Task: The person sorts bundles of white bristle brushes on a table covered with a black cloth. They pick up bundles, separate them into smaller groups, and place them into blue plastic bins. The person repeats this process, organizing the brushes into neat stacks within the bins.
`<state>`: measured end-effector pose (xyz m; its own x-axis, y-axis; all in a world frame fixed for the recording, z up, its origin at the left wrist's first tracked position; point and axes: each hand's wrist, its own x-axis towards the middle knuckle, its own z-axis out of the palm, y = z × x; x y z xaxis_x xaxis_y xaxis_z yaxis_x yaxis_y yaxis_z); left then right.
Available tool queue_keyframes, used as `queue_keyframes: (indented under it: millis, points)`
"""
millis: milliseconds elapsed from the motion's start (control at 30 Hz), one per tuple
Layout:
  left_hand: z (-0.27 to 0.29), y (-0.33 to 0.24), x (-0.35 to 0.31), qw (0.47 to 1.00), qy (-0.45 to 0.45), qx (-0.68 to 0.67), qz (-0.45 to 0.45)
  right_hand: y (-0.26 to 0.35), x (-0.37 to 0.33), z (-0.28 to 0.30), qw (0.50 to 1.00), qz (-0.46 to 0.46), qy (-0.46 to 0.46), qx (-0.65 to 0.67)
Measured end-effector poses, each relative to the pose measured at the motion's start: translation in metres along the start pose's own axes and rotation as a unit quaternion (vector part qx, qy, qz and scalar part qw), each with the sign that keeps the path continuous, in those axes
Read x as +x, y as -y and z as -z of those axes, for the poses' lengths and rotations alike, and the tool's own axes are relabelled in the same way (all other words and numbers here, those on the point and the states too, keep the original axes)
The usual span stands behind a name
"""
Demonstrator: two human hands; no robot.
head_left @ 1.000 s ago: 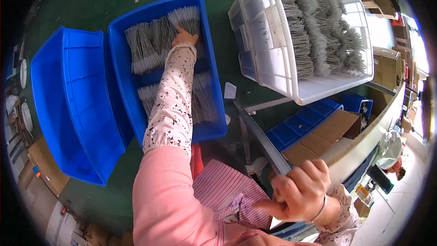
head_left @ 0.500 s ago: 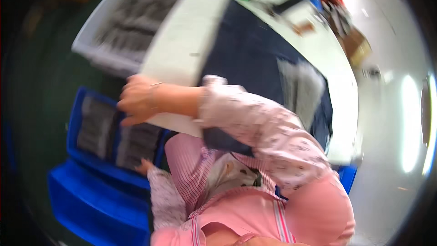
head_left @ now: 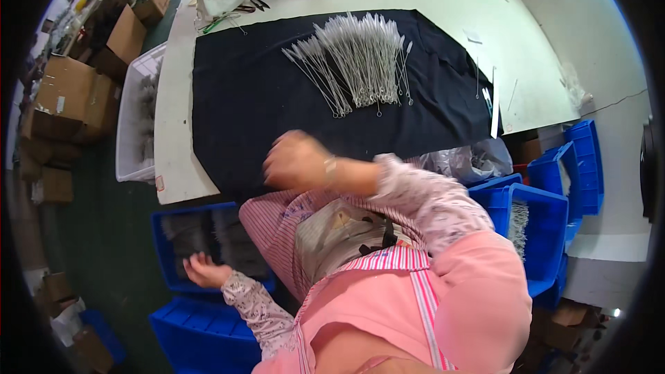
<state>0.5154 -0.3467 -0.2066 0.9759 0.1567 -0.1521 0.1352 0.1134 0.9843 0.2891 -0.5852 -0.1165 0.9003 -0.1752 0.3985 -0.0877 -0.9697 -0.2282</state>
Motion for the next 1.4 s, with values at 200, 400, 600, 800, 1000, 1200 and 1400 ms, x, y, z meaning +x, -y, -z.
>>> queue_keyframes:
  millis: [200, 400, 600, 800, 1000, 1200, 1400]
  points:
    - [-0.120, -0.084, -0.128, 0.872, 0.444, -0.106, 0.178, -0.150, -0.160, 0.067, 0.714, -0.516, -0.473, -0.005]
    - [-0.259, -0.062, -0.232, 0.679, 0.595, 0.082, 0.422, -0.219, -0.219, 0.085, 0.559, -0.700, -0.384, 0.225]
    - [-0.321, -0.045, -0.286, 0.705, 0.538, 0.299, 0.353, -0.213, -0.182, 0.093, 0.486, -0.706, -0.316, 0.406]
    - [-0.358, -0.003, -0.304, 0.707, 0.551, 0.369, 0.244, -0.249, -0.183, 0.062, 0.609, -0.733, -0.225, 0.203]
    - [-0.369, 0.008, -0.297, 0.598, 0.624, 0.496, 0.075, -0.199, -0.146, 0.084, 0.698, -0.694, -0.128, 0.123]
    - [-0.364, -0.011, -0.328, 0.689, 0.576, 0.402, 0.177, -0.246, -0.174, 0.053, 0.631, -0.676, -0.240, 0.295]
    - [-0.385, 0.024, -0.301, 0.700, 0.573, 0.378, 0.197, -0.212, -0.137, 0.069, 0.660, -0.698, -0.207, 0.186]
